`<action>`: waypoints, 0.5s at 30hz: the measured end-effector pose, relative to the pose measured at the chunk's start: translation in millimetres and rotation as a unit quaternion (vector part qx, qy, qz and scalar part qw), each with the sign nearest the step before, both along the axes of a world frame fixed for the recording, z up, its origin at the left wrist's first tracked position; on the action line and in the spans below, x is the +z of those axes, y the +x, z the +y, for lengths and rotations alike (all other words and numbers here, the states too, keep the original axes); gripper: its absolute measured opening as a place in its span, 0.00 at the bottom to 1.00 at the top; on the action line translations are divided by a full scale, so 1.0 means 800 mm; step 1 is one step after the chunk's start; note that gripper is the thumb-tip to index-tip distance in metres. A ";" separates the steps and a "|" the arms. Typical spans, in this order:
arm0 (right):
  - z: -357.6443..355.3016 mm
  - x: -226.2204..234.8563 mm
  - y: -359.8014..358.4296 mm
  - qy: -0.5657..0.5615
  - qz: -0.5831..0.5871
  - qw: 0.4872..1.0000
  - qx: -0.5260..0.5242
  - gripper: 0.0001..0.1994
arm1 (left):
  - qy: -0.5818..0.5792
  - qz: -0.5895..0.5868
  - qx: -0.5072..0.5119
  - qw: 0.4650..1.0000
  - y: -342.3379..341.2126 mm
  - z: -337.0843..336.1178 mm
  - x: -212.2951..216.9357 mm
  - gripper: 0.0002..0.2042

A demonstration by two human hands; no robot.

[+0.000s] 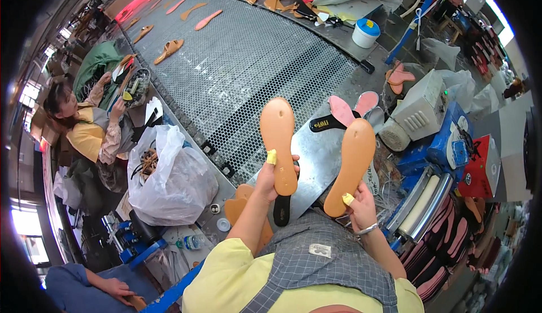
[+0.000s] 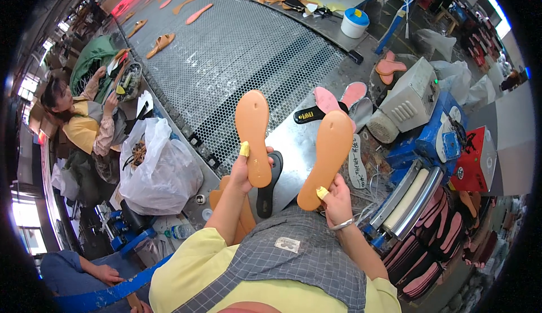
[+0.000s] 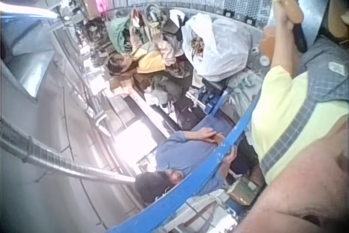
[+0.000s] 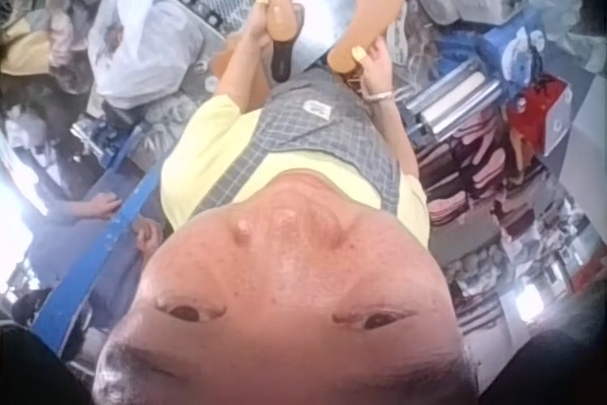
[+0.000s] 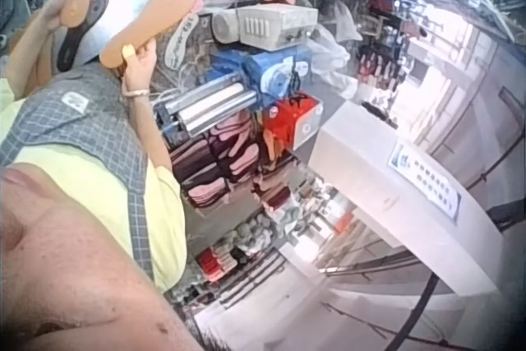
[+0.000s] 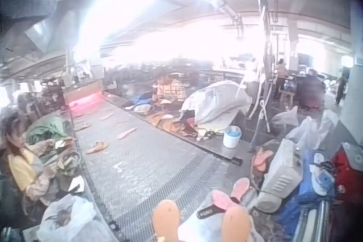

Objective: The recorder is assembling and inspecting sandals on a conveyor belt in a factory, using a rolling machine for sole attachment.

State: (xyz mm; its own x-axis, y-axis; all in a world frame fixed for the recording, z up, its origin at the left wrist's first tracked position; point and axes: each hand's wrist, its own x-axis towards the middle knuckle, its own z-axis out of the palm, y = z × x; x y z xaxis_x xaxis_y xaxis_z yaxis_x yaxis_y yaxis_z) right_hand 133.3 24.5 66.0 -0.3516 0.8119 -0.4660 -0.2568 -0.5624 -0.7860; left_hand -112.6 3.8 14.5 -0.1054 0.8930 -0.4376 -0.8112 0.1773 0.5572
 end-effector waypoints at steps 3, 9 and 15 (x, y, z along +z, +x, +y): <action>0.002 0.004 -0.009 0.006 0.001 1.000 0.002 0.22 | -0.006 -0.007 0.004 1.000 -0.006 -0.006 -0.005 0.28; 0.004 0.010 -0.028 -0.001 -0.014 1.000 0.023 0.22 | 0.001 -0.006 -0.013 1.000 -0.021 -0.019 -0.012 0.27; 0.015 0.026 -0.046 0.036 -0.009 0.998 0.060 0.26 | -0.009 -0.014 0.043 0.999 -0.018 -0.017 -0.006 0.22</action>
State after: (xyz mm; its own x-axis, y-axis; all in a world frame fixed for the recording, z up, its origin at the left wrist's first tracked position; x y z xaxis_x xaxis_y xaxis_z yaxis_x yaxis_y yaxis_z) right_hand 96.4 36.7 86.9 -0.4413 0.7953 -0.4155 -0.1767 -0.5310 -0.8287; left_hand -127.3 -10.2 9.4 -0.1678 0.8733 -0.4574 -0.8394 0.1167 0.5308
